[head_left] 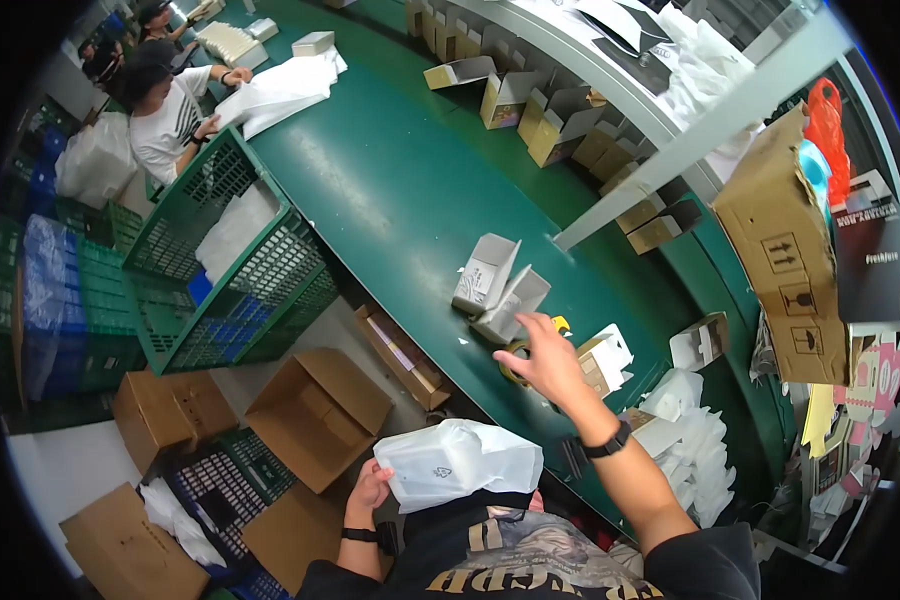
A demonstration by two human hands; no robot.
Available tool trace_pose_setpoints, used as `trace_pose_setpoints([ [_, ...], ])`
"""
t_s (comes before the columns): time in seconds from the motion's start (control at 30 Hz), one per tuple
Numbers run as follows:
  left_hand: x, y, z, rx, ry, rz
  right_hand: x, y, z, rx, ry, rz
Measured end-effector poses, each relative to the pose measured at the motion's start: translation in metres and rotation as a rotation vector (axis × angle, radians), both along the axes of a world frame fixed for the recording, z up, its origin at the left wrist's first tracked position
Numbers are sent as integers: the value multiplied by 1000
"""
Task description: The person seals a cardboard box with a tape dispenser and then moves to a workbench to wrap items in white foam sheets and place them into small boxes.
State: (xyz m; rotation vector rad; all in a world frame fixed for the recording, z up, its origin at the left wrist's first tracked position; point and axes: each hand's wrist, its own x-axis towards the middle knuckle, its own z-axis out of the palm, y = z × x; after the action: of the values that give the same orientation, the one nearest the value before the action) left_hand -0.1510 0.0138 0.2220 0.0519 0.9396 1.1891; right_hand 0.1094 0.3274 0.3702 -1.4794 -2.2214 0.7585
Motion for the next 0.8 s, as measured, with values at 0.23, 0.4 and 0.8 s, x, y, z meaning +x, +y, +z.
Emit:
trace_pose_setpoints([
  [0.23,-74,51,-2,-30,41,-116,-18,16,-81,-178,-140,98],
  [0.4,-99,98,10,-33,92,-159,-27,43,-87,-168,-93,36],
  [0.8,-118,123,25,2,189,-282,197,-8,-117,155,-392,-717],
])
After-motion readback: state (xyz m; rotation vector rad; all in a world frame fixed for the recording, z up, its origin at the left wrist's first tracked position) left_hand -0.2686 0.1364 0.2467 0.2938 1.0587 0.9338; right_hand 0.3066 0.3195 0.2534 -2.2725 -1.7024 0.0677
